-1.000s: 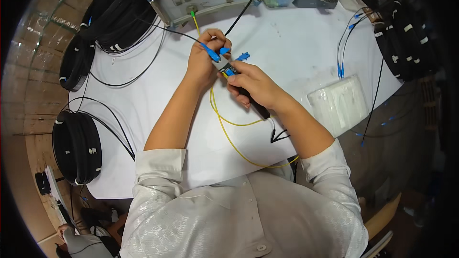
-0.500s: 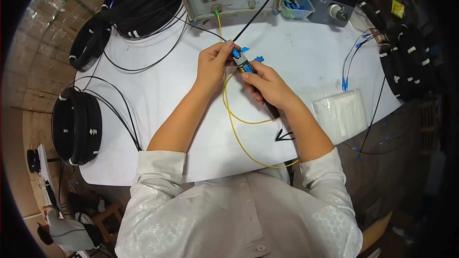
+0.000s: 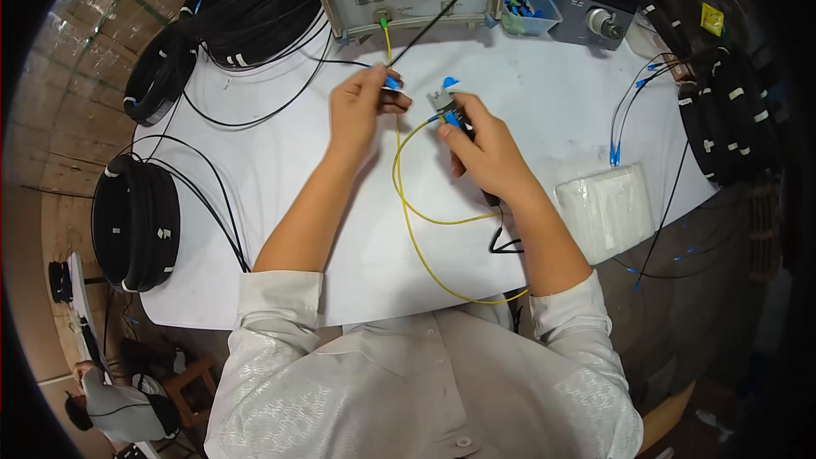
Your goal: Connecting and testing fiber optic cables using electronic measurement equipment and a cleaning tool.
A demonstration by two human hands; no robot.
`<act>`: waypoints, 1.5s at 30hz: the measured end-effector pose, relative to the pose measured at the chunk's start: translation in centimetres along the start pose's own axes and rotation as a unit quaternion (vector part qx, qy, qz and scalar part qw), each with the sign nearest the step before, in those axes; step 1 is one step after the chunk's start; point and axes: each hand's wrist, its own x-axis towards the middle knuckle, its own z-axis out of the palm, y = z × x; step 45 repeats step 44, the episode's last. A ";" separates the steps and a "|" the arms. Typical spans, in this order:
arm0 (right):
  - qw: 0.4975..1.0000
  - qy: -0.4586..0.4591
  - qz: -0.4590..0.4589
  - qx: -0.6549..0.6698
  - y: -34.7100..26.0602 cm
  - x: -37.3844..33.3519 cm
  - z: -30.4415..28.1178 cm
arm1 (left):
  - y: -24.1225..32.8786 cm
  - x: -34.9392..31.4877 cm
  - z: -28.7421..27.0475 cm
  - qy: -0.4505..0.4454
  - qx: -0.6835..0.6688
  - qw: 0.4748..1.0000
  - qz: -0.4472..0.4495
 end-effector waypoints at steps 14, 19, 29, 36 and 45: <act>1.000 0.023 -0.019 -0.002 0.1 0.9 -1.2 | -3.3 -0.3 1.5 -0.061 -0.058 0.995 -0.048; 0.998 0.044 -0.004 0.038 -0.4 0.6 -0.8 | -3.0 -0.4 1.5 -0.063 -0.046 0.996 -0.050; 0.975 0.092 0.012 0.202 -0.4 1.2 -3.4 | -2.9 -0.7 1.6 -0.063 -0.050 0.995 -0.062; 0.926 0.277 -0.244 0.075 -5.1 2.4 -8.1 | -3.6 -0.4 1.2 -0.086 -0.070 0.992 -0.060; 0.883 0.366 -0.292 -0.044 -5.5 7.5 -16.2 | -3.5 -0.2 1.2 -0.080 -0.057 0.993 -0.059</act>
